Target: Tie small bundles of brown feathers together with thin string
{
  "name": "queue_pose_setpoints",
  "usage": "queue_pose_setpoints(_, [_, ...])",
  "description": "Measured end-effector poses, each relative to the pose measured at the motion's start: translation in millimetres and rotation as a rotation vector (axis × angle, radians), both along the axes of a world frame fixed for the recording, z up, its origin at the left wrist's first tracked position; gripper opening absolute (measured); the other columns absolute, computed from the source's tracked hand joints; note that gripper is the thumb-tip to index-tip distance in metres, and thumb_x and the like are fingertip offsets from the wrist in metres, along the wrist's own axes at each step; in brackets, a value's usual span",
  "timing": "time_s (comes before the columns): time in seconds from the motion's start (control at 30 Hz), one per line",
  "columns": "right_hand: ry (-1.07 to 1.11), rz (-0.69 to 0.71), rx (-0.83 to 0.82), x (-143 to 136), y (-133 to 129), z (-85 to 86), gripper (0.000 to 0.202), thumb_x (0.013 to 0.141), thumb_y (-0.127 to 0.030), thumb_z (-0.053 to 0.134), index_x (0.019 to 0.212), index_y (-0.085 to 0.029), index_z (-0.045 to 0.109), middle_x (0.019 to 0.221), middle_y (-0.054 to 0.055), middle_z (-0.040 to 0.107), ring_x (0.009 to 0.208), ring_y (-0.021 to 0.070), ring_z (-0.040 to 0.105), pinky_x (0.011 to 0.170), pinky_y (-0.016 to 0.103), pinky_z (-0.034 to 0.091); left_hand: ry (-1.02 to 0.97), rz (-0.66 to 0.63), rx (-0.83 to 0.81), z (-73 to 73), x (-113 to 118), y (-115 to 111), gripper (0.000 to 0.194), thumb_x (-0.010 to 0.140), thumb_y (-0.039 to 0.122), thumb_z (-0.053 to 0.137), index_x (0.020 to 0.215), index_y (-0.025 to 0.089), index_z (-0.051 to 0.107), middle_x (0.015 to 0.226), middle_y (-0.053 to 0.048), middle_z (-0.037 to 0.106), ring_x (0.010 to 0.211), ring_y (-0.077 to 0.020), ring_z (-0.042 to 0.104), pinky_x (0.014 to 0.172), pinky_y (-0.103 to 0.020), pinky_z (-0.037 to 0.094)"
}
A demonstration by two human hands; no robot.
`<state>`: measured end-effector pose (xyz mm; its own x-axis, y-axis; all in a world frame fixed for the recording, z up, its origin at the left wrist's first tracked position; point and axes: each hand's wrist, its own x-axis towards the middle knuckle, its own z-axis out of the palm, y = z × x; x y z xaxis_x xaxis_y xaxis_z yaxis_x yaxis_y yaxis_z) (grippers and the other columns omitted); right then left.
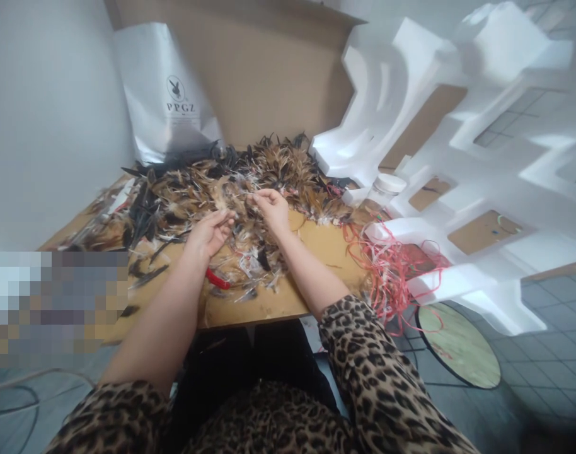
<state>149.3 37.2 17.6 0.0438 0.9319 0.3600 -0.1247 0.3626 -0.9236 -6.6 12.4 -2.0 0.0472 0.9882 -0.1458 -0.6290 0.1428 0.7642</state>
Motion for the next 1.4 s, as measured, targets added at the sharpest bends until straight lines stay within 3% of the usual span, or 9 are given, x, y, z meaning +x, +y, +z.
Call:
queue_pose_setpoints(0.13, [-0.042,0.091,0.080,-6.2,-13.2,-7.3,0.024,0.071,-0.037,0.062,0.081,-0.017,0.056,0.084,0.003,0.065,0.082,0.0110,0.061,0.080,0.025,0.047,-0.055,-0.030,0.032,-0.2,0.5,-1.6,0.009,0.069,0.011,0.065,0.077,0.013,0.063,0.088,-0.008,0.069,0.069,-0.0107,0.063,0.049,-0.015,0.046])
queue_pose_setpoints(0.33, [-0.120,0.227,0.035,-11.3,-21.7,-10.4,0.025,0.069,-0.038,0.062,0.080,-0.016,0.057,0.081,0.002,0.066,0.079,0.0112,0.061,0.079,0.026,0.047,-0.062,0.078,0.100,3.5,-6.2,-0.7,0.010,0.065,0.011,0.069,0.073,0.013,0.064,0.072,-0.004,0.065,0.061,-0.0079,0.060,0.048,-0.013,0.044])
queue_pose_setpoints(0.63, [-0.381,0.313,-0.015,-1.9,-13.0,-15.8,0.016,0.067,-0.027,0.061,0.073,-0.013,0.064,0.065,-0.001,0.063,0.058,0.0071,0.053,0.062,0.021,0.043,0.299,0.273,0.238,-0.4,1.1,0.1,0.012,0.056,0.018,0.075,0.062,0.011,0.067,0.056,-0.004,0.062,0.048,-0.0070,0.052,0.045,-0.016,0.040])
queue_pose_setpoints(0.77, [-0.383,0.330,-0.085,-1.8,-13.5,-12.9,0.015,0.066,-0.025,0.061,0.073,-0.012,0.066,0.064,-0.001,0.062,0.056,0.0059,0.051,0.059,0.019,0.041,0.468,0.324,0.278,-3.0,4.9,-0.7,0.012,0.055,0.021,0.075,0.060,0.013,0.068,0.048,0.000,0.058,0.042,-0.0057,0.046,0.043,-0.016,0.037])
queue_pose_setpoints(0.97, [-0.240,0.343,-0.296,1.4,-14.4,-7.8,0.029,0.066,-0.041,0.064,0.074,-0.014,0.064,0.052,-0.006,0.053,0.039,0.0018,0.033,0.039,0.017,0.024,0.560,0.375,0.314,1.5,8.1,-6.6,0.010,0.055,0.019,0.074,0.062,0.014,0.069,0.050,0.000,0.058,0.044,-0.0065,0.047,0.045,-0.017,0.037])
queue_pose_setpoints(1.13, [-0.184,0.368,-0.304,-1.0,-18.2,-6.5,0.029,0.059,-0.038,0.071,0.067,-0.012,0.061,0.048,-0.006,0.051,0.038,0.0012,0.034,0.037,0.016,0.023,0.542,0.320,0.317,0.8,11.9,-7.9,0.010,0.055,0.018,0.075,0.061,0.013,0.069,0.053,-0.001,0.061,0.046,-0.0069,0.049,0.046,-0.017,0.039])
queue_pose_setpoints(1.4, [0.053,0.321,-0.288,-2.5,-13.0,-8.0,0.014,0.069,-0.027,0.063,0.071,-0.014,0.057,0.062,-0.003,0.062,0.043,0.0020,0.048,0.038,0.013,0.032,0.225,0.105,0.079,2.3,11.4,-8.2,0.013,0.056,0.013,0.073,0.068,0.009,0.067,0.061,-0.005,0.065,0.055,-0.0088,0.059,0.050,-0.016,0.044])
